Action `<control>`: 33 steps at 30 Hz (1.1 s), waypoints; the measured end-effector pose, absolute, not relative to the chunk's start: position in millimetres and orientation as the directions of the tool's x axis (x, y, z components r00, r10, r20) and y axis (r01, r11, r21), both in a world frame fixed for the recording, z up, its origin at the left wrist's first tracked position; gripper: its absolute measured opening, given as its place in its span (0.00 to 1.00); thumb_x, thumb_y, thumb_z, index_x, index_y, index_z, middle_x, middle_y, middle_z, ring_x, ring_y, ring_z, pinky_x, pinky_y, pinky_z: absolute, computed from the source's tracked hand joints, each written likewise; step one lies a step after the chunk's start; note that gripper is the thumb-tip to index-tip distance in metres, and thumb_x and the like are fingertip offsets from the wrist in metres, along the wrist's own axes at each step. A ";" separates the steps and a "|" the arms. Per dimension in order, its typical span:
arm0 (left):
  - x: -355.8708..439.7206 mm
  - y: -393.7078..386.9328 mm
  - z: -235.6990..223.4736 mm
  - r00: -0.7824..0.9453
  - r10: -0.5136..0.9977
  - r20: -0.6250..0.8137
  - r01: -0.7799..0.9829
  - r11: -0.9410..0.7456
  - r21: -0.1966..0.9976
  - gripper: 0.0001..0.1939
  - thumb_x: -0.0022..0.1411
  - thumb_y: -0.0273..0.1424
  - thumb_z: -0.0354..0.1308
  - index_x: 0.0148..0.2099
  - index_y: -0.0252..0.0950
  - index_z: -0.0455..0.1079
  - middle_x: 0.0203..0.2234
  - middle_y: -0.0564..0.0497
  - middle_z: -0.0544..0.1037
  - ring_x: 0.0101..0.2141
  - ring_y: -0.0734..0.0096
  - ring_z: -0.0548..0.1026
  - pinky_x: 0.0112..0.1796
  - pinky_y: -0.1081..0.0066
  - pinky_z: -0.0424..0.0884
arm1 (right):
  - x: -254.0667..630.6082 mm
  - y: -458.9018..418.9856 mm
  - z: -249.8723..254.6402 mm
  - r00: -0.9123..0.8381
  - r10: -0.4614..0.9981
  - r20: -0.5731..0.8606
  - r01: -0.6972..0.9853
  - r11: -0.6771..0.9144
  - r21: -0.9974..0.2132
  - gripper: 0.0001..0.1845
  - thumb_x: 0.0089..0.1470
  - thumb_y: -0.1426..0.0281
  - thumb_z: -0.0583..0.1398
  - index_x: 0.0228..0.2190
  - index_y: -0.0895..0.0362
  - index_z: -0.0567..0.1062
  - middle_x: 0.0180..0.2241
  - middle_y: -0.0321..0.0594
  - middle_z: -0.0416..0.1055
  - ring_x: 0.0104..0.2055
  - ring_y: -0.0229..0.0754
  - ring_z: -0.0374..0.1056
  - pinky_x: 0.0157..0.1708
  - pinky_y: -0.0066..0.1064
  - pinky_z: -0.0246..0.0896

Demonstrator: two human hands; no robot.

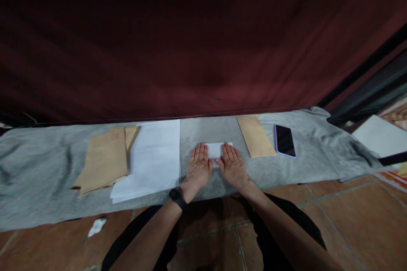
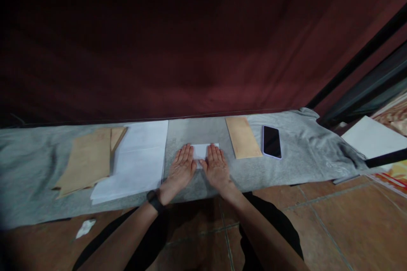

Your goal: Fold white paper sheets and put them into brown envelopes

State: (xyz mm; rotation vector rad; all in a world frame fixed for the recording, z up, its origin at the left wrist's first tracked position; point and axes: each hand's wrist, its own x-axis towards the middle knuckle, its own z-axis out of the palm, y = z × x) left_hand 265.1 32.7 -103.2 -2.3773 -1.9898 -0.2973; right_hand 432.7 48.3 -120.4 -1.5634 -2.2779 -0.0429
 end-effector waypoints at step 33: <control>60.6 -50.8 -21.3 -0.429 0.892 0.141 0.856 0.451 -0.251 0.15 0.66 0.24 0.46 0.48 0.30 0.72 0.41 0.39 0.78 0.44 0.51 0.77 0.41 0.61 0.71 | 456.3 52.6 -135.3 -0.328 0.861 0.390 0.909 0.400 -0.117 0.33 0.69 0.60 0.46 0.65 0.70 0.59 0.66 0.60 0.59 0.68 0.57 0.55 0.65 0.50 0.51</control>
